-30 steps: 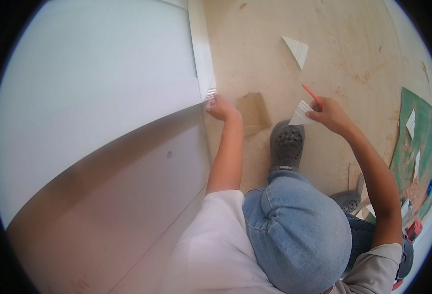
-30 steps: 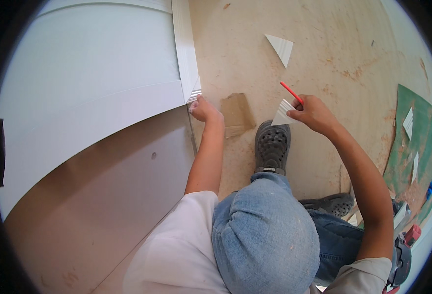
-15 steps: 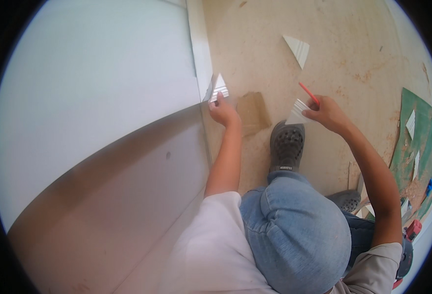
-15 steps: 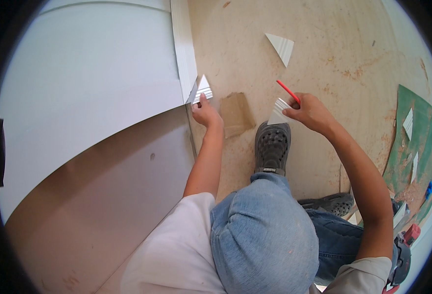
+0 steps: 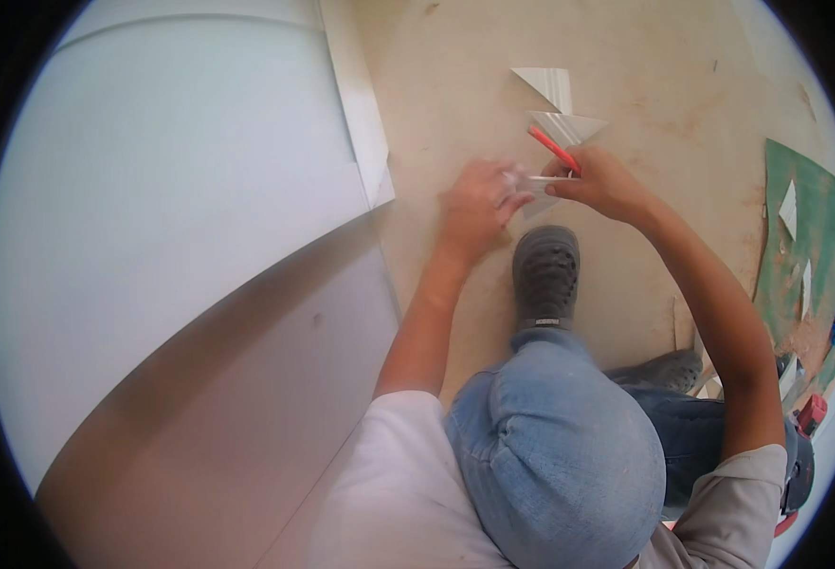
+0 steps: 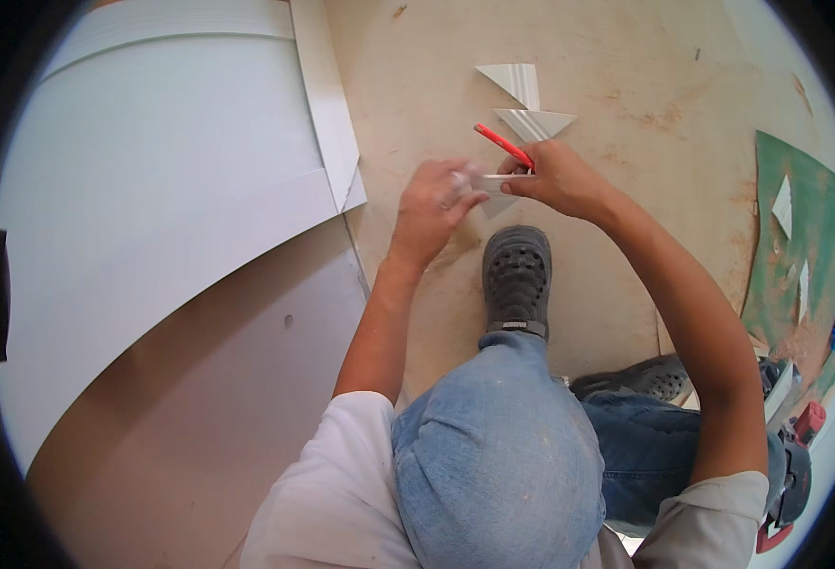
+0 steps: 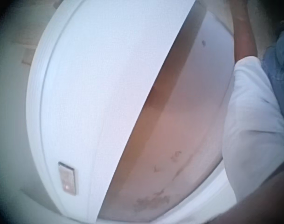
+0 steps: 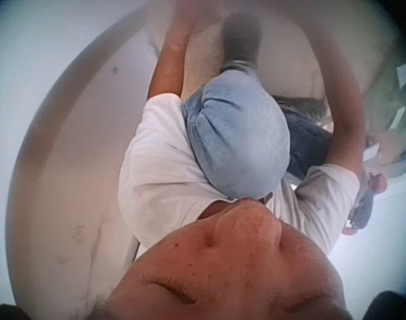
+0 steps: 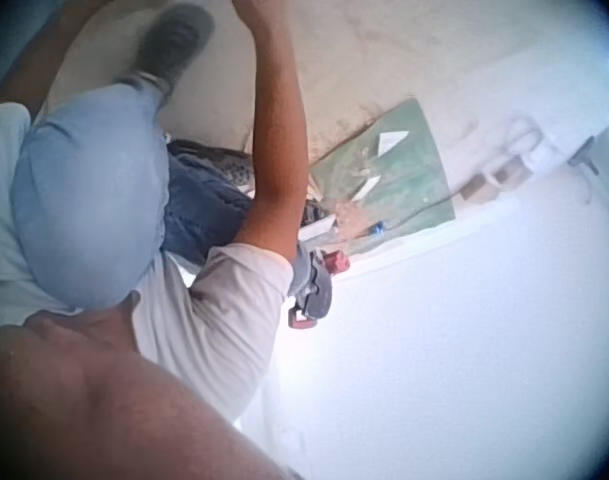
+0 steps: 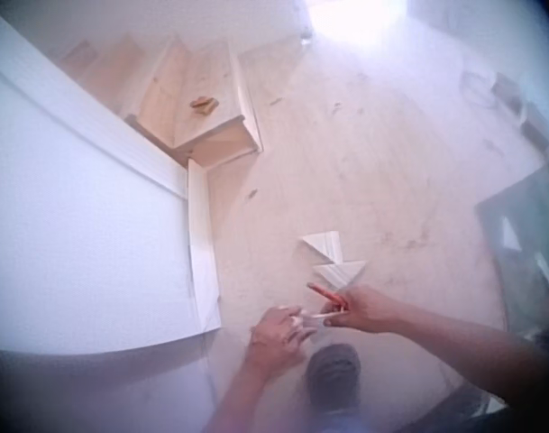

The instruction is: Measuring, marking, cutting, and fitting baseboard molding pieces around the base of a cabinet.

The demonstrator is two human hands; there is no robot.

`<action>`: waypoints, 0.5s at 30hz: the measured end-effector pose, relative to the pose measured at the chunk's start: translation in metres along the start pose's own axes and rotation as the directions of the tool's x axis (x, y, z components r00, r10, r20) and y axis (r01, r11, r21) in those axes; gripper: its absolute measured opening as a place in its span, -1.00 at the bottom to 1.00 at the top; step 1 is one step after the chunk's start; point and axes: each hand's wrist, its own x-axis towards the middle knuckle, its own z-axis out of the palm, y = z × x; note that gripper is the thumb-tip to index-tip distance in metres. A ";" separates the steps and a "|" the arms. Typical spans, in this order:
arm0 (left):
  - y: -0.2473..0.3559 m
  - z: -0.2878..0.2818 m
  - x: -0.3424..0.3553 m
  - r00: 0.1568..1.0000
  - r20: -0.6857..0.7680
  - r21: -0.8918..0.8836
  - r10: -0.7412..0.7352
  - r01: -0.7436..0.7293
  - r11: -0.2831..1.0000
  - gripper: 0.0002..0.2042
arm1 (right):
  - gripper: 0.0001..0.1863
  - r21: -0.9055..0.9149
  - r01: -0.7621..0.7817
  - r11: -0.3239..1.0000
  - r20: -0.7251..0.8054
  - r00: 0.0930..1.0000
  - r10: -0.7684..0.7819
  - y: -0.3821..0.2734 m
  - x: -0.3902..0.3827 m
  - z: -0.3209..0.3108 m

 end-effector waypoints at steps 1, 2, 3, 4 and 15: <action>0.002 -0.002 -0.001 1.000 0.002 0.009 -0.001 0.001 1.000 -0.71 | -0.73 -0.048 0.066 0.997 -0.045 0.997 -0.068 -0.001 0.000 0.003; 0.002 -0.003 -0.006 0.997 0.052 0.013 -0.054 0.054 0.998 -0.71 | -0.75 -0.094 0.134 0.986 -0.086 0.986 -0.142 -0.009 0.002 0.009; 0.002 -0.006 -0.011 0.989 0.101 0.019 -0.107 0.105 0.994 -0.70 | -0.75 -0.086 0.146 0.985 -0.084 0.985 -0.154 -0.017 0.003 0.016; 0.001 -0.010 -0.018 0.989 0.103 0.032 -0.106 0.103 0.994 -0.70 | -0.76 -0.106 0.194 0.975 -0.096 0.974 -0.204 -0.028 0.005 0.023; -0.102 0.026 -0.114 0.205 -0.595 -0.306 -0.777 0.836 0.455 -0.78 | -0.76 0.030 0.138 0.990 -0.278 0.953 -0.124 -0.014 0.015 0.070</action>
